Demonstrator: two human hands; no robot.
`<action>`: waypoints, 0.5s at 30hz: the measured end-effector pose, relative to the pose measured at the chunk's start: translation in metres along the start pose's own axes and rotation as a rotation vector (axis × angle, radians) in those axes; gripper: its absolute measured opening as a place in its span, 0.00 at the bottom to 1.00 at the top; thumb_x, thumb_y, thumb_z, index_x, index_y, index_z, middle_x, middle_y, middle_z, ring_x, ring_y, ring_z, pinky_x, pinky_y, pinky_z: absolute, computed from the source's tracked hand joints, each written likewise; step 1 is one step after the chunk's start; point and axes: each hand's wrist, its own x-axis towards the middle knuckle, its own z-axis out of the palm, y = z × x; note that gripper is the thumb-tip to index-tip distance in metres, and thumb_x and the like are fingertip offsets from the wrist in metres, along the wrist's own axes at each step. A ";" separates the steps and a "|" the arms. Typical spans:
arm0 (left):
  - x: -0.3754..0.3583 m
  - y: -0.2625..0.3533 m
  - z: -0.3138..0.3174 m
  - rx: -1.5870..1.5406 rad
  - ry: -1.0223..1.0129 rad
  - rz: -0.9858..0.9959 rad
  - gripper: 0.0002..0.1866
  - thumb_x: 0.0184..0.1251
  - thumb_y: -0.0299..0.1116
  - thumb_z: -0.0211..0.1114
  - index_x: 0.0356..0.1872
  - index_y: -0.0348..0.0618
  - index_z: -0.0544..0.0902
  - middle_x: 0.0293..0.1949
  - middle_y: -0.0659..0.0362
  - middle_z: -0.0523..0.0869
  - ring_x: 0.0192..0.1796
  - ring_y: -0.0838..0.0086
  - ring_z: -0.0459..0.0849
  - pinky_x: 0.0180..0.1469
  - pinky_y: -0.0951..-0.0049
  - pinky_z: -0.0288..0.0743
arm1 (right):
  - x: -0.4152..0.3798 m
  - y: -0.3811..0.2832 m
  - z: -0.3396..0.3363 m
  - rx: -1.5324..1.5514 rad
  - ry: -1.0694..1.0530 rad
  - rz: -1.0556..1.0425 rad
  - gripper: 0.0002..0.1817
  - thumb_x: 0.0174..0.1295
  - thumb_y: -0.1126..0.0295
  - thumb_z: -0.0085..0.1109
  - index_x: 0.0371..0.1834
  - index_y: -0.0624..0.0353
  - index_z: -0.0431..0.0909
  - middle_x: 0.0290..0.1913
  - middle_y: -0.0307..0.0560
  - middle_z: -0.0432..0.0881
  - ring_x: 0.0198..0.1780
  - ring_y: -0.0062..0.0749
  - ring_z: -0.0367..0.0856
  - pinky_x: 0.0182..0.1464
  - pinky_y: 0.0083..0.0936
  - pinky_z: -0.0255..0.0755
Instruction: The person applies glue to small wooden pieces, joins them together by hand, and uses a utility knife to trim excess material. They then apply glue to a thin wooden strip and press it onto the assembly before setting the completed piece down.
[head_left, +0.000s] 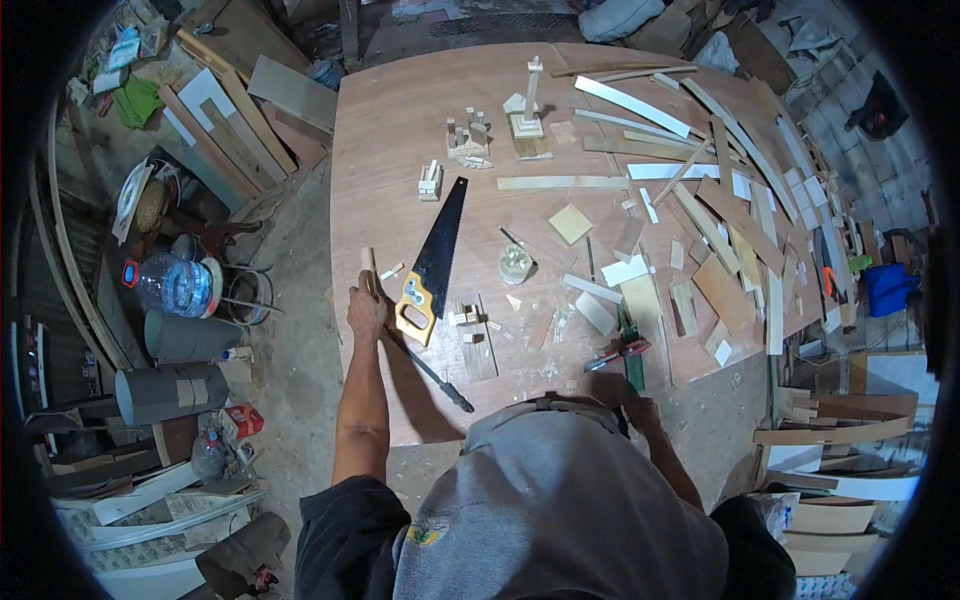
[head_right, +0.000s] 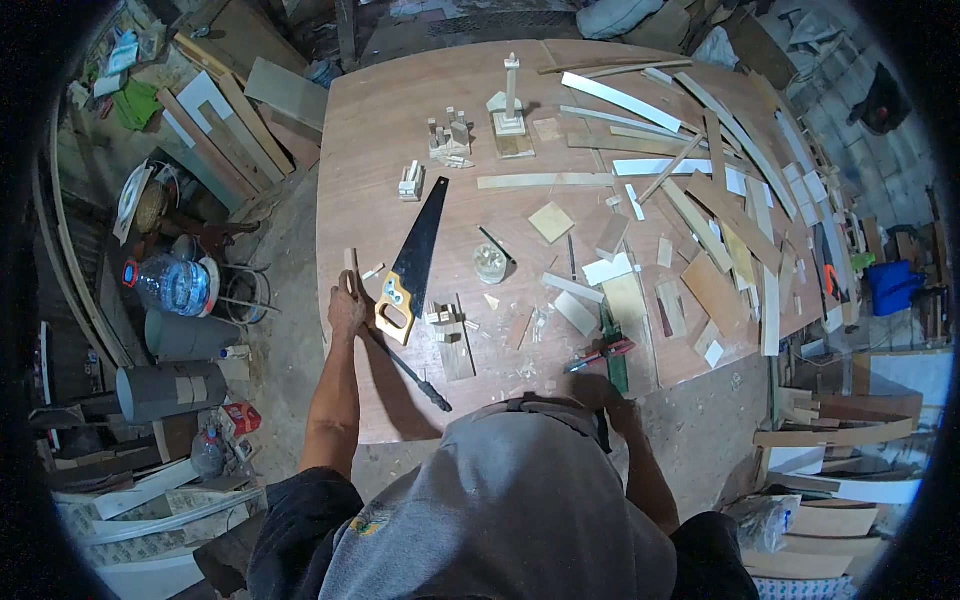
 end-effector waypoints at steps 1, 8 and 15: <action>-0.004 -0.004 0.003 -0.028 0.024 -0.003 0.27 0.71 0.38 0.61 0.71 0.57 0.70 0.52 0.44 0.79 0.52 0.44 0.85 0.52 0.46 0.79 | 0.002 0.000 0.000 0.002 -0.002 0.001 0.11 0.70 0.64 0.51 0.39 0.57 0.83 0.31 0.59 0.85 0.31 0.56 0.86 0.33 0.48 0.79; -0.040 -0.033 0.015 -0.309 0.276 -0.065 0.26 0.67 0.37 0.64 0.63 0.36 0.77 0.48 0.42 0.84 0.52 0.49 0.84 0.55 0.54 0.77 | -0.009 -0.027 -0.033 0.381 0.080 0.189 0.14 0.61 0.61 0.60 0.32 0.62 0.84 0.32 0.62 0.84 0.35 0.57 0.86 0.37 0.50 0.78; -0.162 -0.046 0.058 -0.682 0.422 -0.171 0.13 0.67 0.33 0.67 0.36 0.28 0.86 0.27 0.49 0.87 0.29 0.71 0.83 0.37 0.68 0.78 | 0.028 -0.021 -0.054 0.450 0.087 -0.015 0.20 0.62 0.58 0.62 0.23 0.66 0.79 0.28 0.64 0.81 0.32 0.59 0.82 0.35 0.50 0.71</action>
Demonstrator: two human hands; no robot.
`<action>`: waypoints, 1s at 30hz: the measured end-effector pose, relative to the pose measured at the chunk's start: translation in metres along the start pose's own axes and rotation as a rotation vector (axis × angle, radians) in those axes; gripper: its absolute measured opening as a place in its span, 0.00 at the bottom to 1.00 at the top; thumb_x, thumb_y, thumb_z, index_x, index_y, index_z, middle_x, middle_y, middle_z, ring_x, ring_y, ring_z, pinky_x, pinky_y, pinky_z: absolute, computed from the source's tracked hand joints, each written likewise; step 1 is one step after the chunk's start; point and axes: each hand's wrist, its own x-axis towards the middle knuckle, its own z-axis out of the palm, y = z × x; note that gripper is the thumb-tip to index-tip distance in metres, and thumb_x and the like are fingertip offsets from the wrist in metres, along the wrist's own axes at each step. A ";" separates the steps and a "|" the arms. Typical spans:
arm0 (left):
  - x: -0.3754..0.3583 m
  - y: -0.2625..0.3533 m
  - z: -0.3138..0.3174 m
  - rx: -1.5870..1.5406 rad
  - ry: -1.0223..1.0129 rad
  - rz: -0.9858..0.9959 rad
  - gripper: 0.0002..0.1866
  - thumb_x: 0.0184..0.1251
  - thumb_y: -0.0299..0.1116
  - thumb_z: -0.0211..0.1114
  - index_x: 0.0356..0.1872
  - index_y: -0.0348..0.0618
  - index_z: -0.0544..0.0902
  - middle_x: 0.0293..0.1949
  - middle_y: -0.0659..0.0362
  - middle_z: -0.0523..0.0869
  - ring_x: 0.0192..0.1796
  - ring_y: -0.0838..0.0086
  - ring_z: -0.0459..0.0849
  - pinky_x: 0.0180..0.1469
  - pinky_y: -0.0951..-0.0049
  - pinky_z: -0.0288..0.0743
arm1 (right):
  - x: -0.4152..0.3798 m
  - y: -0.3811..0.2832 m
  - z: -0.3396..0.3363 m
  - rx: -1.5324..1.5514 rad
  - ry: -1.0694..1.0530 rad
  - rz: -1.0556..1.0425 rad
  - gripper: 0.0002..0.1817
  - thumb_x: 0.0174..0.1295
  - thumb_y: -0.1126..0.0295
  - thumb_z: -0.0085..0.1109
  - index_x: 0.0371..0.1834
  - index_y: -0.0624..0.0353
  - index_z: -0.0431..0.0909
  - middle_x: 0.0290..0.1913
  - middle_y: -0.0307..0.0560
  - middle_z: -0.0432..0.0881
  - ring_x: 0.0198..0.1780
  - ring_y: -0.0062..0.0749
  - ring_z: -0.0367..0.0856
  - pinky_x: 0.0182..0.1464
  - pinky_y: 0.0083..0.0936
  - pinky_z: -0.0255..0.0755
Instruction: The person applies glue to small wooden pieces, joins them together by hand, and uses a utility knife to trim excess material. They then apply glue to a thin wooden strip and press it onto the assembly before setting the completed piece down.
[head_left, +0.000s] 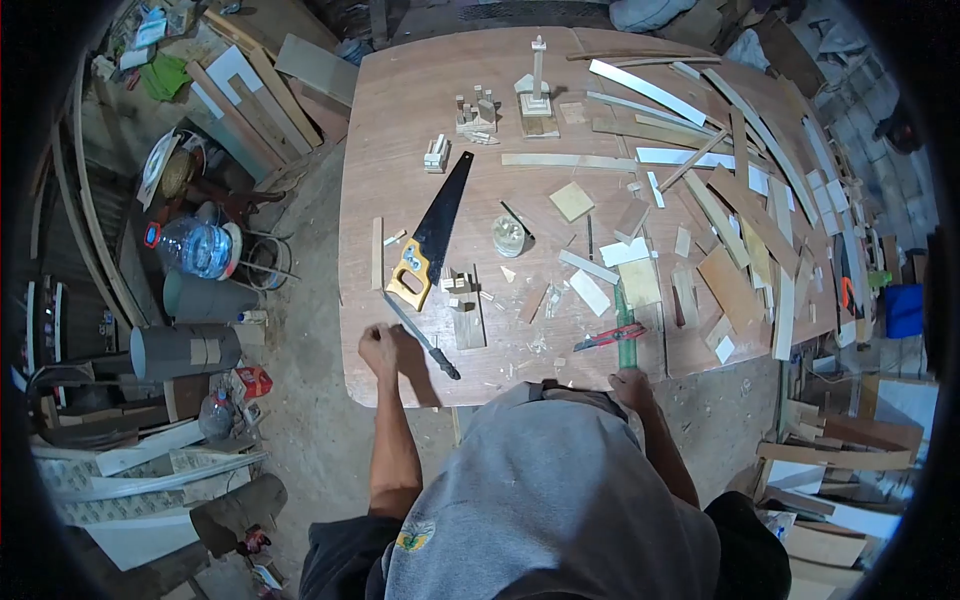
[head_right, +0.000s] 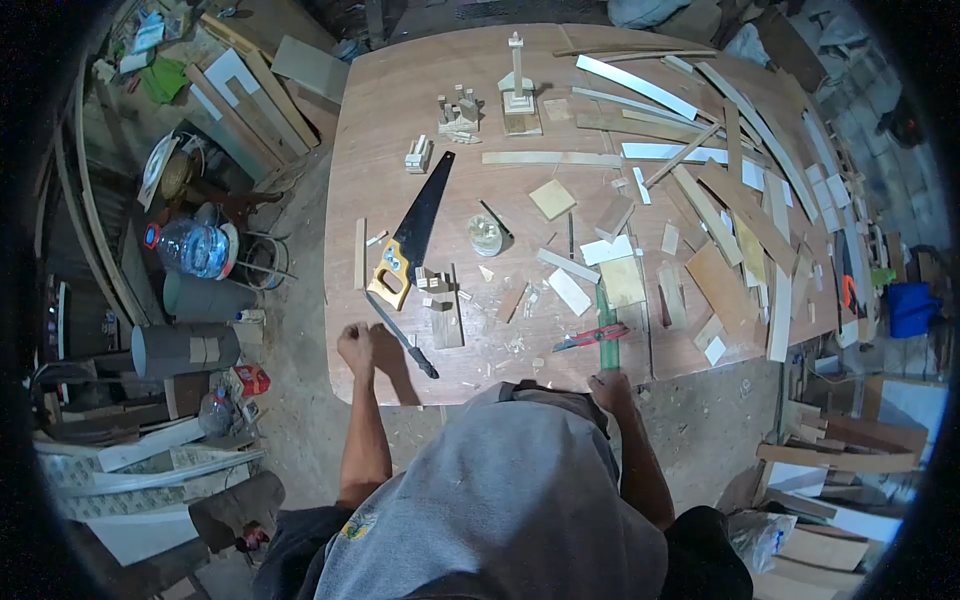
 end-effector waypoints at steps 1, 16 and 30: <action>-0.022 0.000 -0.003 0.034 -0.011 -0.026 0.14 0.67 0.33 0.67 0.32 0.28 0.86 0.25 0.50 0.86 0.28 0.73 0.81 0.35 0.67 0.77 | 0.010 -0.008 -0.008 -0.056 0.023 -0.005 0.19 0.62 0.59 0.63 0.23 0.65 0.80 0.27 0.64 0.80 0.31 0.59 0.82 0.35 0.50 0.71; -0.250 0.081 0.068 0.226 -0.139 -0.184 0.12 0.63 0.36 0.69 0.33 0.34 0.87 0.29 0.45 0.88 0.32 0.55 0.89 0.39 0.60 0.80 | 0.091 -0.067 -0.101 -0.112 -0.154 -0.299 0.11 0.61 0.71 0.63 0.46 0.59 0.81 0.54 0.56 0.80 0.52 0.55 0.83 0.55 0.45 0.77; -0.315 0.097 0.092 0.309 -0.201 -0.317 0.10 0.61 0.32 0.68 0.35 0.35 0.87 0.31 0.46 0.90 0.36 0.56 0.90 0.42 0.60 0.81 | 0.101 -0.039 -0.090 -0.384 -0.304 -0.565 0.10 0.66 0.68 0.59 0.46 0.61 0.81 0.48 0.54 0.78 0.53 0.51 0.81 0.50 0.47 0.80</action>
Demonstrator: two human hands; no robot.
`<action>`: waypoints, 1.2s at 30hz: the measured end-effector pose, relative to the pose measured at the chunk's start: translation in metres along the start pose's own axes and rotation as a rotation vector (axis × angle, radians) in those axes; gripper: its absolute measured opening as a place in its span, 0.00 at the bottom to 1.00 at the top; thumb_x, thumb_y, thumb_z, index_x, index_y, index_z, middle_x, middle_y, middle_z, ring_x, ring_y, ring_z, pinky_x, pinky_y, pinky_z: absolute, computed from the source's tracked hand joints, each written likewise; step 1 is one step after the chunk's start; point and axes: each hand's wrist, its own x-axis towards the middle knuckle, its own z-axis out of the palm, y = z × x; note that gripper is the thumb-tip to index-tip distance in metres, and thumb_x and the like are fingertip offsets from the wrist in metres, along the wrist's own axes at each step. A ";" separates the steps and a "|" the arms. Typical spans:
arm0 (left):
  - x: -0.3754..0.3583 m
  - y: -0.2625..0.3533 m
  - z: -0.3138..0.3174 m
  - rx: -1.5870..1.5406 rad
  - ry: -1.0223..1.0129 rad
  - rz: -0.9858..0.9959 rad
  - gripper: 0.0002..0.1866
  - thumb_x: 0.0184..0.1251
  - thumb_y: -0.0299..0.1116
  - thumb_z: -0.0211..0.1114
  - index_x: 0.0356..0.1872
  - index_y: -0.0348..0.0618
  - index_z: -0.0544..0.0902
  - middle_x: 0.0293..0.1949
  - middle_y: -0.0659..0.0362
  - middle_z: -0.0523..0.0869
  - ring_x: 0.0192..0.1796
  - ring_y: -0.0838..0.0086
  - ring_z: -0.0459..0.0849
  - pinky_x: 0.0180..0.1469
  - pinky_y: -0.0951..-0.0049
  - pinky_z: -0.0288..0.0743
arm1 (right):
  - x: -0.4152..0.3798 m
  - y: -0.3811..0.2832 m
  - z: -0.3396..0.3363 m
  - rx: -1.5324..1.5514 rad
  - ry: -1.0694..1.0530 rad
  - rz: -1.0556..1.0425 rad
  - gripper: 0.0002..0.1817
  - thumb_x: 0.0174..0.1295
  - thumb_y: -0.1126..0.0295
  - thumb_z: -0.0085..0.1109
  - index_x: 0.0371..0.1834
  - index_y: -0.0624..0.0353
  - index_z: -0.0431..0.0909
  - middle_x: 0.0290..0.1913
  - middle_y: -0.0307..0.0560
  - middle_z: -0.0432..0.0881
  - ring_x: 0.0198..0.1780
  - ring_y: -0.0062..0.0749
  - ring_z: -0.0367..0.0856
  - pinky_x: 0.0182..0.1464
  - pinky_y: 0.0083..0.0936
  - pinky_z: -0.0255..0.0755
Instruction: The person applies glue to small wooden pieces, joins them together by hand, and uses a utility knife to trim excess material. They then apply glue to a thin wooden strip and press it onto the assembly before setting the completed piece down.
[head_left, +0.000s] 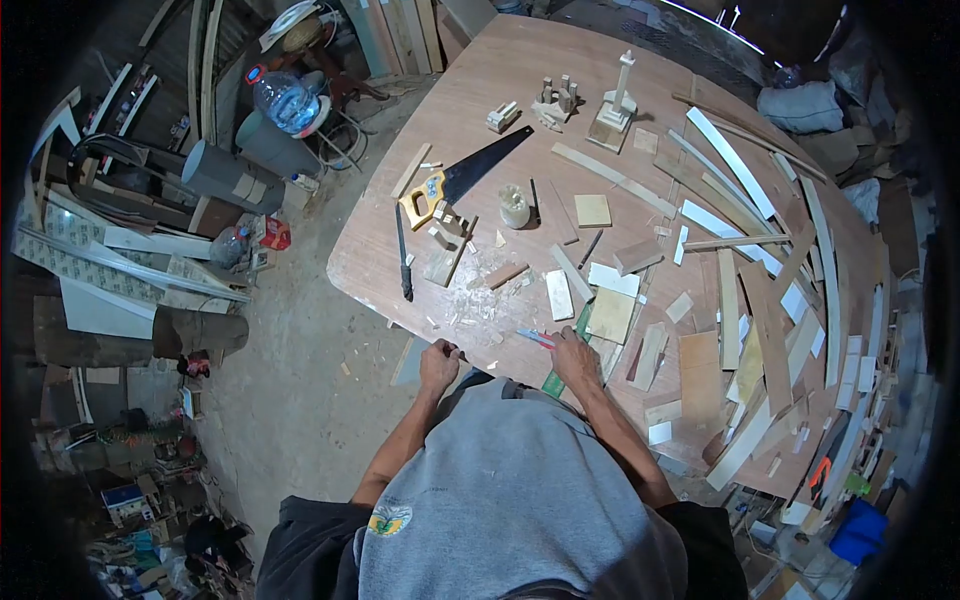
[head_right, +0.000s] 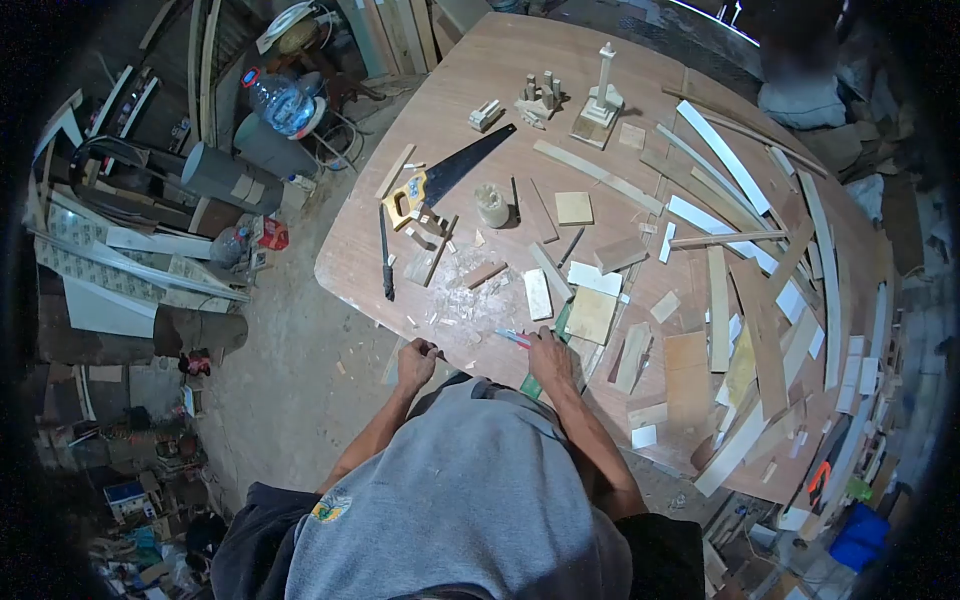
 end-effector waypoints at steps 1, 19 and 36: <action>0.000 -0.002 0.001 0.001 0.005 -0.005 0.10 0.61 0.32 0.68 0.35 0.35 0.87 0.31 0.46 0.90 0.36 0.56 0.90 0.42 0.60 0.81 | -0.001 -0.001 0.001 0.001 -0.003 -0.006 0.10 0.66 0.68 0.59 0.46 0.61 0.81 0.48 0.54 0.78 0.53 0.51 0.81 0.50 0.47 0.80; 0.105 0.015 -0.020 -0.026 0.208 0.132 0.14 0.64 0.39 0.65 0.36 0.37 0.88 0.32 0.42 0.89 0.37 0.46 0.89 0.42 0.53 0.81 | -0.007 -0.015 0.003 -0.004 0.020 0.179 0.13 0.66 0.64 0.61 0.48 0.60 0.81 0.48 0.55 0.78 0.43 0.58 0.85 0.46 0.50 0.80; 0.163 -0.025 -0.100 0.263 0.036 0.523 0.11 0.62 0.28 0.68 0.46 0.42 0.82 0.50 0.47 0.75 0.52 0.51 0.77 0.48 0.52 0.79 | 0.087 -0.005 -0.028 -0.165 0.279 0.495 0.19 0.63 0.76 0.55 0.59 0.57 0.79 0.52 0.55 0.78 0.53 0.50 0.83 0.51 0.43 0.81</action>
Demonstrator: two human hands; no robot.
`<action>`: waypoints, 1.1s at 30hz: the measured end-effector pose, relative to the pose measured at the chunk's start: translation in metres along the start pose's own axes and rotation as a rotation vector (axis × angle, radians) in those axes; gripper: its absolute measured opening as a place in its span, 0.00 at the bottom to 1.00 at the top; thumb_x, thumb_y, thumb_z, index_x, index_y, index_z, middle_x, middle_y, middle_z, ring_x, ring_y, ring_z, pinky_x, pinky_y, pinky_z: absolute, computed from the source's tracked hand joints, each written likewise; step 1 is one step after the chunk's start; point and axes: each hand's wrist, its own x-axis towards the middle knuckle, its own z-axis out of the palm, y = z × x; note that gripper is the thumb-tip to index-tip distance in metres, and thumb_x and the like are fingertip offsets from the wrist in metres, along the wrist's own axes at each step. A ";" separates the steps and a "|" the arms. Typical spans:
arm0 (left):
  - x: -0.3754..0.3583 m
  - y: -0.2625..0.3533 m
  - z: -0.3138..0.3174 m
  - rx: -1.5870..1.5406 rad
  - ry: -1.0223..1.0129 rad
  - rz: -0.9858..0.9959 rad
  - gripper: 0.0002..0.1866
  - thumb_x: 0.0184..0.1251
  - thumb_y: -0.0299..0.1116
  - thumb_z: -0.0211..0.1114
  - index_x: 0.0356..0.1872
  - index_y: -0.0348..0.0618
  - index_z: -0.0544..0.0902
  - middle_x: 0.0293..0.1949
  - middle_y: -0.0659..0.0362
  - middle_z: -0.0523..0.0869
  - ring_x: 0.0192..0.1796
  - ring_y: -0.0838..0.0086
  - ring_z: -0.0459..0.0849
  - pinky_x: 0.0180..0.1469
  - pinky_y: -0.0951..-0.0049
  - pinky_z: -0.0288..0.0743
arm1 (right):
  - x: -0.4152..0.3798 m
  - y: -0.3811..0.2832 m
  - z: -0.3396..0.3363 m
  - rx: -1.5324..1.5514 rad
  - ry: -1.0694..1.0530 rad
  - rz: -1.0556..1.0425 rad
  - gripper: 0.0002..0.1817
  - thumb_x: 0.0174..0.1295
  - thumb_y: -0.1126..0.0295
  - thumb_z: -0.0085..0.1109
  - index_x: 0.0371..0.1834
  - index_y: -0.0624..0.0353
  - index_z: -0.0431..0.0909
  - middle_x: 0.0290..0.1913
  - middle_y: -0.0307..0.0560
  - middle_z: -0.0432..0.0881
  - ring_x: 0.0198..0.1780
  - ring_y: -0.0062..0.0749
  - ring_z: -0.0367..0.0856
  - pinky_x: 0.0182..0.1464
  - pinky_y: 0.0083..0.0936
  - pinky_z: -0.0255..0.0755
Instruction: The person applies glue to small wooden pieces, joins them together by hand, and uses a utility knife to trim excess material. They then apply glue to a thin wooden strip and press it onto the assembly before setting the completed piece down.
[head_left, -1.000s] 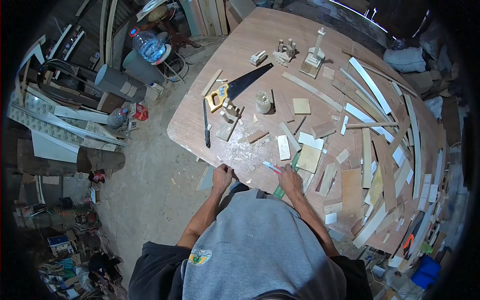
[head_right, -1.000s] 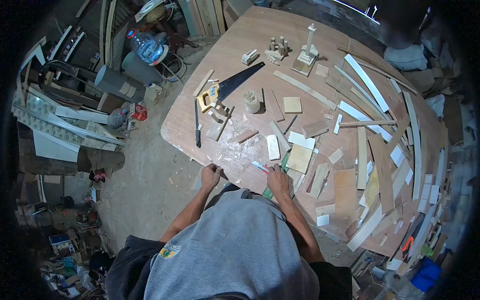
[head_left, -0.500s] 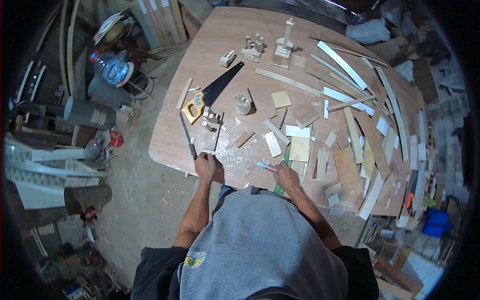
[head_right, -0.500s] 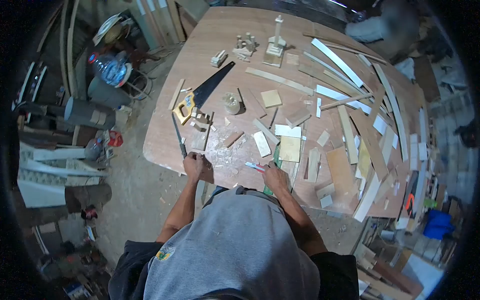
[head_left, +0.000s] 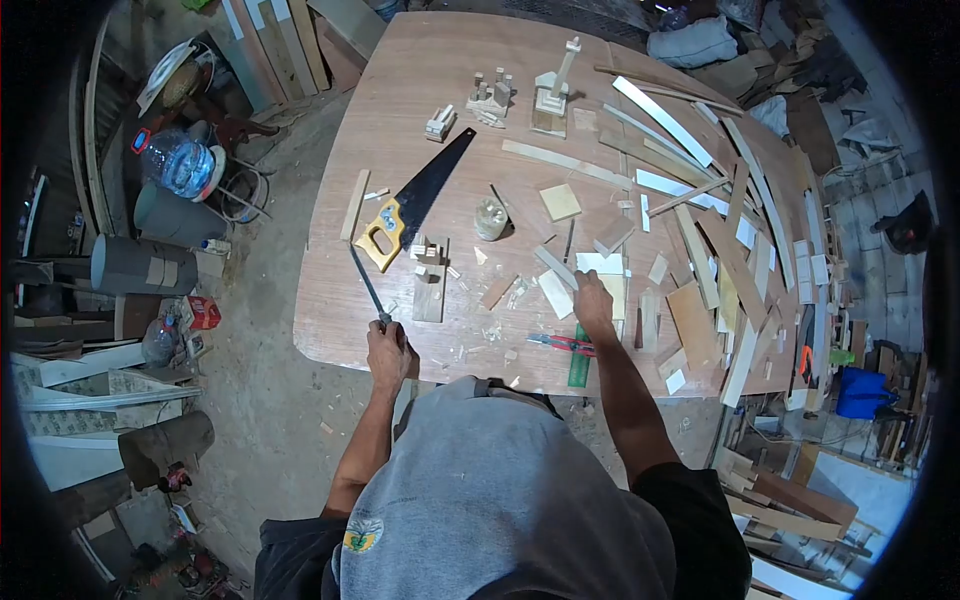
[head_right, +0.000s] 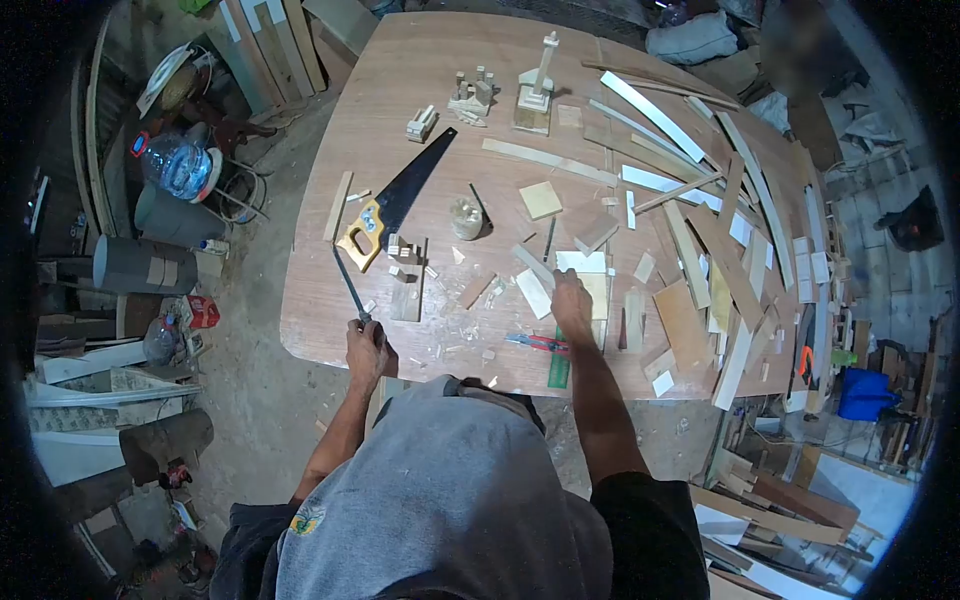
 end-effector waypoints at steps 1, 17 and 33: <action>0.003 -0.006 -0.001 -0.024 -0.025 -0.023 0.11 0.62 0.28 0.68 0.46 0.41 0.82 0.50 0.47 0.75 0.52 0.51 0.77 0.48 0.52 0.79 | 0.000 -0.002 0.004 0.040 0.049 0.006 0.19 0.62 0.75 0.57 0.58 0.59 0.78 0.51 0.56 0.78 0.51 0.53 0.83 0.50 0.46 0.80; 0.017 -0.002 -0.028 -0.264 -0.009 0.066 0.11 0.65 0.28 0.66 0.47 0.37 0.85 0.44 0.47 0.81 0.44 0.53 0.83 0.48 0.58 0.79 | -0.021 -0.159 0.026 0.303 -0.163 -0.024 0.20 0.68 0.63 0.59 0.61 0.55 0.72 0.53 0.66 0.76 0.54 0.60 0.80 0.54 0.48 0.77; 0.023 0.071 -0.021 -1.286 -0.487 -0.073 0.22 0.65 0.23 0.71 0.60 0.35 0.81 0.38 0.63 0.83 0.36 0.83 0.80 0.39 0.81 0.77 | -0.083 -0.180 -0.007 1.605 -0.399 -0.064 0.29 0.68 0.81 0.51 0.71 0.65 0.55 0.64 0.62 0.77 0.64 0.40 0.78 0.65 0.38 0.73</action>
